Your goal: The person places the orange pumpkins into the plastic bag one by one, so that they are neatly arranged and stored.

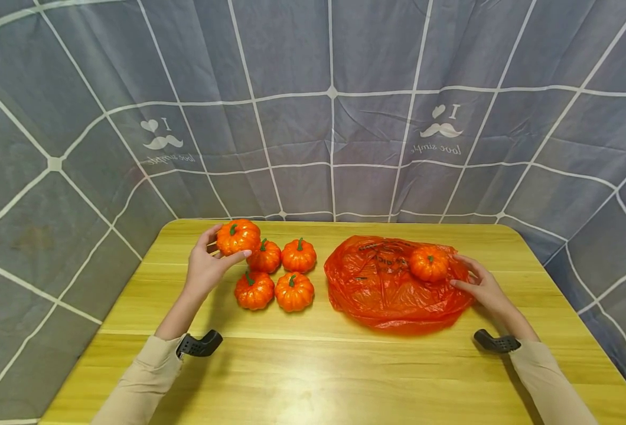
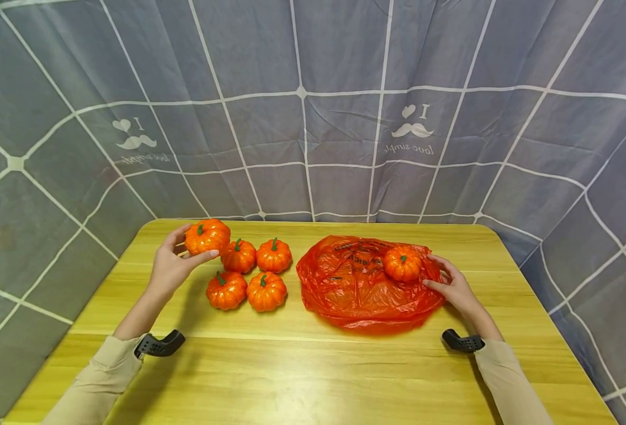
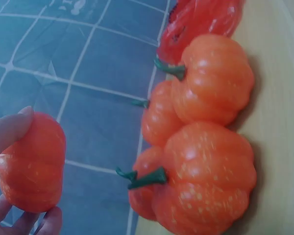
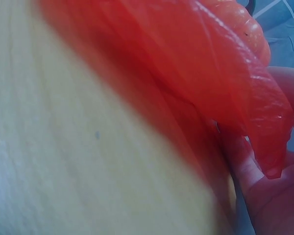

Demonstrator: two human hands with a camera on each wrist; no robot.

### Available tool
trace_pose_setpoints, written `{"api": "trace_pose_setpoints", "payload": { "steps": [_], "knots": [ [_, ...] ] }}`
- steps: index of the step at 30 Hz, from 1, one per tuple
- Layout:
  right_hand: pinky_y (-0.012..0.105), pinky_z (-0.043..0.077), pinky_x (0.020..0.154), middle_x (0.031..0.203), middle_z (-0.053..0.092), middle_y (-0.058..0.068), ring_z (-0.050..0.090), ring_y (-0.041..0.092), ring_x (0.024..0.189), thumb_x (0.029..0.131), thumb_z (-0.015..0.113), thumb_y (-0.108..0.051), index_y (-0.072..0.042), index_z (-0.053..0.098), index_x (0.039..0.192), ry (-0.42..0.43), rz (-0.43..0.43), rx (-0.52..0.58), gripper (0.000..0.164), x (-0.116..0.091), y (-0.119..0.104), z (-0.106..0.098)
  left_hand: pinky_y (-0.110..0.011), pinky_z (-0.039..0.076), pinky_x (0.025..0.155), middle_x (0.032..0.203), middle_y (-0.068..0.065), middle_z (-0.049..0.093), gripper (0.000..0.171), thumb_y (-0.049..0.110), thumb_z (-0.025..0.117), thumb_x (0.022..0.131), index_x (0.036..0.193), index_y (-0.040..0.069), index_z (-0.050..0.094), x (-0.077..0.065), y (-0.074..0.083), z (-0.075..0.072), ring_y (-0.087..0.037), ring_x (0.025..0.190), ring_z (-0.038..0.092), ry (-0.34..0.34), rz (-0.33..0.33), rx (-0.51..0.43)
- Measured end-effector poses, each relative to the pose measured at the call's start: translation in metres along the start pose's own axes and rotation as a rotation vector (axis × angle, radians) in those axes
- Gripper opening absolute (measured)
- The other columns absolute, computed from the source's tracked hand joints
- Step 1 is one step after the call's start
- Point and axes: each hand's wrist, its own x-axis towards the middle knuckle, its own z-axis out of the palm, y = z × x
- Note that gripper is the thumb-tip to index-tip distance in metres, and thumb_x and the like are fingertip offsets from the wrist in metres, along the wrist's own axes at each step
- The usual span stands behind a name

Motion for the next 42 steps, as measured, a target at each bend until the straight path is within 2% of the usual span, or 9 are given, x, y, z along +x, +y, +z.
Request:
{"api": "trace_pose_setpoints", "payload": {
  "steps": [6, 9, 26, 30, 36, 42],
  "knots": [
    [0.011, 0.052, 0.075, 0.122, 0.050, -0.026, 0.057, -0.012, 0.101, 0.088, 0.059, 0.008, 0.000, 0.039, 0.141, -0.005, 0.007, 0.004, 0.057, 0.001, 0.000, 0.000, -0.035, 0.046, 0.096, 0.135, -0.016, 0.047, 0.084, 0.022, 0.081, 0.076, 0.146, 0.010, 0.035, -0.003, 0.010, 0.007, -0.030, 0.112, 0.051, -0.041, 0.033, 0.005],
    [0.011, 0.051, 0.075, 0.122, 0.050, -0.026, 0.057, -0.012, 0.102, 0.088, 0.059, 0.009, 0.000, 0.039, 0.142, -0.005, 0.006, 0.003, 0.058, 0.001, 0.000, 0.000, -0.041, 0.044, 0.100, 0.134, -0.017, 0.046, 0.084, 0.020, 0.081, 0.076, 0.146, 0.010, 0.035, -0.004, 0.014, 0.012, -0.031, 0.111, 0.050, -0.061, 0.046, -0.003],
    [0.007, 0.048, 0.080, 0.123, 0.048, -0.028, 0.052, -0.015, 0.108, 0.088, 0.060, 0.007, 0.005, 0.038, 0.140, 0.001, -0.012, -0.023, 0.057, 0.001, -0.001, 0.002, -0.040, 0.045, 0.098, 0.133, -0.013, 0.050, 0.083, 0.016, 0.084, 0.072, 0.143, 0.011, 0.040, -0.012, 0.040, 0.052, -0.030, 0.111, 0.052, -0.177, 0.137, -0.075],
    [0.006, 0.047, 0.081, 0.124, 0.047, -0.028, 0.050, -0.016, 0.109, 0.089, 0.061, 0.005, 0.005, 0.037, 0.141, -0.003, -0.001, -0.031, 0.057, 0.001, -0.002, 0.003, -0.041, 0.046, 0.098, 0.134, -0.013, 0.050, 0.082, 0.014, 0.084, 0.072, 0.143, 0.012, 0.041, -0.014, 0.042, 0.064, -0.030, 0.111, 0.053, -0.208, 0.158, -0.090],
    [0.007, 0.048, 0.081, 0.126, 0.046, -0.027, 0.050, -0.016, 0.109, 0.089, 0.061, 0.005, 0.004, 0.037, 0.142, -0.006, 0.011, -0.031, 0.058, 0.002, -0.001, 0.003, -0.040, 0.047, 0.096, 0.134, -0.009, 0.050, 0.084, 0.015, 0.085, 0.071, 0.143, 0.013, 0.041, -0.017, 0.044, 0.083, -0.030, 0.109, 0.054, -0.250, 0.140, -0.112],
    [0.007, 0.048, 0.080, 0.122, 0.048, -0.028, 0.052, -0.015, 0.106, 0.088, 0.061, 0.006, 0.002, 0.038, 0.142, 0.005, 0.019, -0.026, 0.058, 0.002, -0.001, 0.003, -0.043, 0.048, 0.097, 0.134, -0.010, 0.049, 0.084, 0.016, 0.085, 0.070, 0.142, 0.012, 0.042, -0.019, 0.047, 0.103, -0.031, 0.111, 0.053, -0.299, 0.166, -0.126]
  ]
}}
